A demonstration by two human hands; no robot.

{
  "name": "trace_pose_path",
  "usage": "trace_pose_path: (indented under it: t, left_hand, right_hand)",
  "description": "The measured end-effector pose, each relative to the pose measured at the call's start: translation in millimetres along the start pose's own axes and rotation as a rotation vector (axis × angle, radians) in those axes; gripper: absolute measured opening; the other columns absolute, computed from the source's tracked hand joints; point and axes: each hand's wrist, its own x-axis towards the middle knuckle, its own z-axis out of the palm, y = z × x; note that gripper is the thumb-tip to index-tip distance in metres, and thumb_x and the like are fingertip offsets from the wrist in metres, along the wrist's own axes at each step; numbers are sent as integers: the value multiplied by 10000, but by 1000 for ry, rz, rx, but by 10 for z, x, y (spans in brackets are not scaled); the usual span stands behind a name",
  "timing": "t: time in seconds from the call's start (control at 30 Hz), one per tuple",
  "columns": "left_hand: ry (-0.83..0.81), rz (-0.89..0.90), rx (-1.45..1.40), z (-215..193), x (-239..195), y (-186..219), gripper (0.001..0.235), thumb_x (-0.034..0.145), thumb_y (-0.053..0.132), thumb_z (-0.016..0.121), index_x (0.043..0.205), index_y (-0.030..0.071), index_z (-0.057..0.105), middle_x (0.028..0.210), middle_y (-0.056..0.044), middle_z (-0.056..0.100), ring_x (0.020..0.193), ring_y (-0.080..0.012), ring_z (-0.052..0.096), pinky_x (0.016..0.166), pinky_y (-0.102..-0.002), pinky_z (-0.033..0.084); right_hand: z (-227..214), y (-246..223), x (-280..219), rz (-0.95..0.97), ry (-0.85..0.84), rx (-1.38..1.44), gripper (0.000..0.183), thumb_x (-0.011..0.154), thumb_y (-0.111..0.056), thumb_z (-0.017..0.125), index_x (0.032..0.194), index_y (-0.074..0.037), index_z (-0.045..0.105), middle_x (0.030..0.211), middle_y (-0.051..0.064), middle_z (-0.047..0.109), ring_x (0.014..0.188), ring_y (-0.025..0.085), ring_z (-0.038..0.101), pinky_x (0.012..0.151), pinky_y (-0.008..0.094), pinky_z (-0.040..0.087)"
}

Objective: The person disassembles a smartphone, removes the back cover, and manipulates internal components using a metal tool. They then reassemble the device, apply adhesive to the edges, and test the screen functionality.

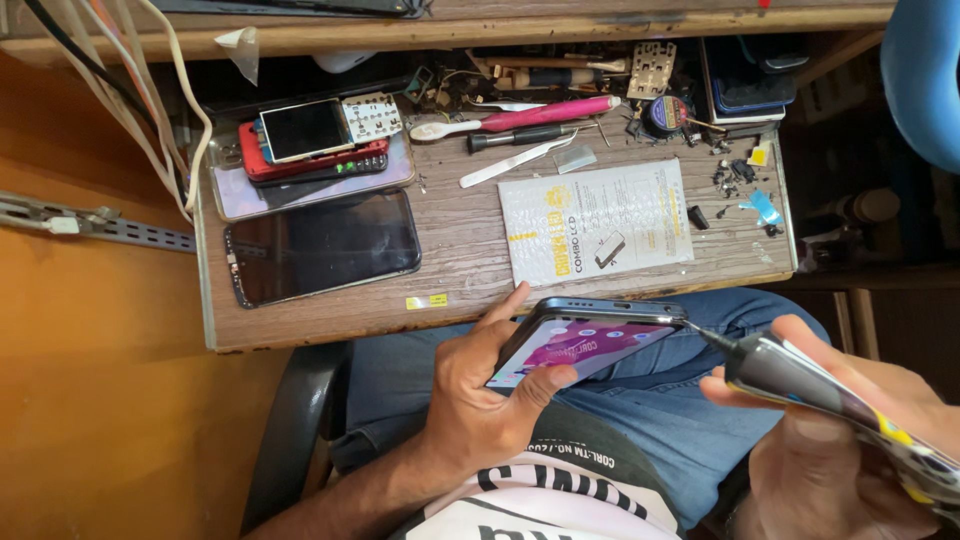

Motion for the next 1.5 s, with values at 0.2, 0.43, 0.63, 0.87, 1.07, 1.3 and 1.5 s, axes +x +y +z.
trace_pose_path:
  t: [0.2, 0.43, 0.63, 0.87, 1.07, 1.3, 1.5]
  left_hand:
    - [7, 8, 5, -8, 8, 15, 331, 998, 341, 733, 985, 11, 710, 854, -82, 762, 841, -181, 775, 1281, -566, 419]
    - [-1, 10, 14, -11, 14, 21, 310, 999, 324, 740, 1009, 15, 722, 890, -82, 766, 867, -194, 778, 1283, -557, 415]
    - [-1, 4, 13, -18, 15, 16, 312, 993, 316, 742, 990, 6, 711, 880, -87, 767, 853, -197, 777, 1280, -555, 412]
    - [-4, 16, 18, -21, 9, 5, 320, 998, 325, 734, 993, 6, 707, 904, -97, 774, 907, -202, 785, 1287, -553, 397]
    - [-1, 10, 27, -25, 2, -1, 315, 988, 316, 748, 977, 4, 709, 887, -95, 776, 888, -193, 786, 1289, -548, 401]
    - [4, 14, 39, -25, 5, -3, 315, 979, 315, 751, 971, 4, 705, 867, -87, 773, 860, -190, 783, 1282, -546, 400]
    - [9, 14, 41, -13, 1, -15, 320, 981, 325, 749, 958, 10, 700, 861, -87, 769, 853, -185, 781, 1283, -544, 406]
  right_hand:
    - [67, 200, -104, -49, 43, 183, 537, 1114, -343, 696, 1360, 124, 598, 1030, 233, 732, 878, 161, 765, 911, 216, 599]
    - [40, -107, 256, 152, -167, 73, 712, 991, -409, 685, 1450, 119, 553, 1018, 231, 780, 931, 149, 749, 864, 164, 523]
    - [11, -153, 287, 129, -160, 0, 658, 986, -397, 671, 1426, 85, 586, 1015, 174, 789, 908, 123, 767, 872, 169, 555]
    - [-38, -114, 94, 31, -68, -127, 566, 1037, -403, 632, 1367, 57, 640, 982, 155, 767, 871, 111, 741, 821, 171, 561]
    - [131, -437, 256, 94, -110, -141, 578, 978, -382, 626, 1333, 74, 649, 985, 190, 778, 861, 160, 742, 817, 209, 549]
    - [280, -282, 50, -49, 80, 127, 503, 1101, -372, 704, 1254, 103, 643, 1042, 216, 725, 849, 177, 755, 895, 256, 626]
    - [91, -141, 63, 93, 1, -54, 581, 1046, -429, 658, 1338, 74, 653, 989, 174, 767, 886, 137, 727, 927, 230, 550]
